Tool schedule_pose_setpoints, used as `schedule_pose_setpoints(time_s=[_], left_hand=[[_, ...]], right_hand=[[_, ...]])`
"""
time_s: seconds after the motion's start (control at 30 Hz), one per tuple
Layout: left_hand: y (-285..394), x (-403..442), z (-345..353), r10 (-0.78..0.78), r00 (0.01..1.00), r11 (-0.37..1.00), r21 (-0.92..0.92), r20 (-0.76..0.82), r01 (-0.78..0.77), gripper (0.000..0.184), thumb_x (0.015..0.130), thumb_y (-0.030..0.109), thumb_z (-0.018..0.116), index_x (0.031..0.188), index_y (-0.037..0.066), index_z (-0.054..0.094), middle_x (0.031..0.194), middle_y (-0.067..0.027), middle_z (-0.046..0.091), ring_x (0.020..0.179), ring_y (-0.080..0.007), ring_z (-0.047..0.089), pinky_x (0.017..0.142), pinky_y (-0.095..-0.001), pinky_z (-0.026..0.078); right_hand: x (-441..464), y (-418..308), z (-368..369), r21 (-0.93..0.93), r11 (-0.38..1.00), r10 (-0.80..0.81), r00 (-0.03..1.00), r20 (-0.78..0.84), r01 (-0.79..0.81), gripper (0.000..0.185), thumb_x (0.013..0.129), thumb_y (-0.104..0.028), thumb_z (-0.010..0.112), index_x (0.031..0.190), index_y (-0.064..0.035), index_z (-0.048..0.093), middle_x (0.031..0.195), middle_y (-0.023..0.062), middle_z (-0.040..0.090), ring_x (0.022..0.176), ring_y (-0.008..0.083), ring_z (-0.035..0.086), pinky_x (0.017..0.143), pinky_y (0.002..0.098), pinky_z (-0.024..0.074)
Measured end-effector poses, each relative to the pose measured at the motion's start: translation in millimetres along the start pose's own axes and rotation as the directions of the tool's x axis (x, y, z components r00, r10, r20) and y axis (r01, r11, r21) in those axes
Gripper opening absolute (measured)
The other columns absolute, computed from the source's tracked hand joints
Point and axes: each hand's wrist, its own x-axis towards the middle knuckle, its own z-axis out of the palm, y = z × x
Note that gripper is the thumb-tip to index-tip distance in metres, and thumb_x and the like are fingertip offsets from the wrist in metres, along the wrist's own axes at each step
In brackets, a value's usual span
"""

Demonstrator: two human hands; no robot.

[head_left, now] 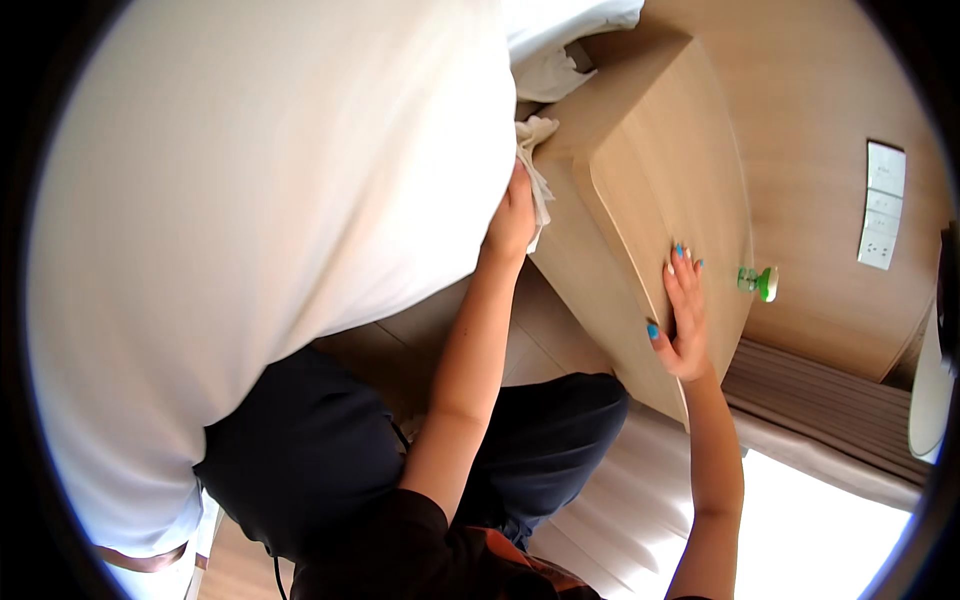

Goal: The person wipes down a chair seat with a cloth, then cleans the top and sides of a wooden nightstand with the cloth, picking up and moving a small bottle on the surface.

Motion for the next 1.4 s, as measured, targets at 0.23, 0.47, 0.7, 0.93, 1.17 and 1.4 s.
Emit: schedule_pose_setpoints(time_s=[0.23, 0.47, 0.7, 0.93, 1.17, 1.4], left_hand=[[12, 17, -22, -0.078, 0.949, 0.991, -0.079, 0.306, 0.106, 0.031, 0.096, 0.018, 0.039, 0.102, -0.005, 0.059, 0.097, -0.0155, 0.062, 0.088, -0.0248, 0.058, 0.08, -0.0333, 0.042], [71, 77, -33, 0.038, 0.587, 0.883, -0.303, 0.809, 0.359, 0.043, 0.097, 0.016, 0.035, 0.135, -0.002, 0.039, 0.14, -0.0161, 0.041, 0.132, -0.0276, 0.036, 0.108, -0.0334, 0.026], [66, 121, 26, -0.11, 0.128, 0.818, 0.017, 0.986, 0.575, 0.063, 0.098, 0.044, 0.033, 0.148, 0.012, 0.014, 0.153, -0.0018, 0.016, 0.138, -0.0151, 0.018, 0.109, -0.0269, 0.018], [57, 145, 89, -0.078, -0.01, 0.881, 0.073, 0.997, 0.468, 0.074, 0.094, 0.053, 0.033, 0.149, 0.013, 0.003, 0.154, -0.0022, 0.006, 0.141, -0.0176, 0.005, 0.113, -0.0326, 0.01], [5, 148, 168, 0.088, 0.081, 0.89, -0.115, 0.993, 0.441, 0.075, 0.094, 0.054, 0.033, 0.148, 0.012, 0.005, 0.154, -0.0049, 0.004, 0.141, -0.0189, 0.004, 0.113, -0.0334, 0.01], [-55, 147, 289, 0.191, 0.219, 0.861, -0.271, 0.957, 0.431, 0.08, 0.09, 0.057, 0.034, 0.147, 0.006, 0.009, 0.155, -0.0069, 0.007, 0.142, -0.0207, 0.003, 0.114, -0.0324, 0.006]], right_hand=[[44, -1, -16, -0.009, 0.996, 0.087, 0.996, -0.032, -0.087, 0.062, 0.088, -0.031, 0.046, 0.14, 0.0005, 0.033, 0.146, 0.0204, 0.029, 0.137, 0.0358, 0.024, 0.111, 0.051, 0.0098], [123, 2, 2, -0.029, 0.985, 0.172, 0.985, -0.017, -0.172, 0.073, 0.09, -0.034, 0.045, 0.147, -0.0033, 0.011, 0.153, 0.0162, 0.012, 0.141, 0.0327, 0.009, 0.112, 0.0473, 0.0052], [121, -1, 2, -0.049, 0.985, 0.167, 0.986, -0.029, -0.168, 0.075, 0.089, -0.036, 0.047, 0.146, -0.0032, 0.012, 0.152, 0.0164, 0.015, 0.14, 0.0346, 0.012, 0.112, 0.049, 0.0072], [125, -3, 2, -0.033, 0.983, 0.18, 0.983, -0.017, -0.181, 0.076, 0.088, -0.034, 0.048, 0.145, 0.0003, 0.012, 0.151, 0.0187, 0.015, 0.14, 0.0379, 0.011, 0.111, 0.0512, 0.0074], [129, -3, -1, -0.012, 0.981, 0.194, 0.981, 0.006, -0.194, 0.079, 0.087, -0.04, 0.048, 0.144, 0.0038, 0.014, 0.151, 0.0205, 0.015, 0.139, 0.0398, 0.012, 0.11, 0.0524, 0.0075], [132, -1, -4, 0.014, 0.979, 0.202, 0.979, 0.028, -0.202, 0.083, 0.086, -0.049, 0.046, 0.142, 0.0062, 0.019, 0.15, 0.0221, 0.018, 0.139, 0.0392, 0.015, 0.111, 0.0511, 0.0076]])
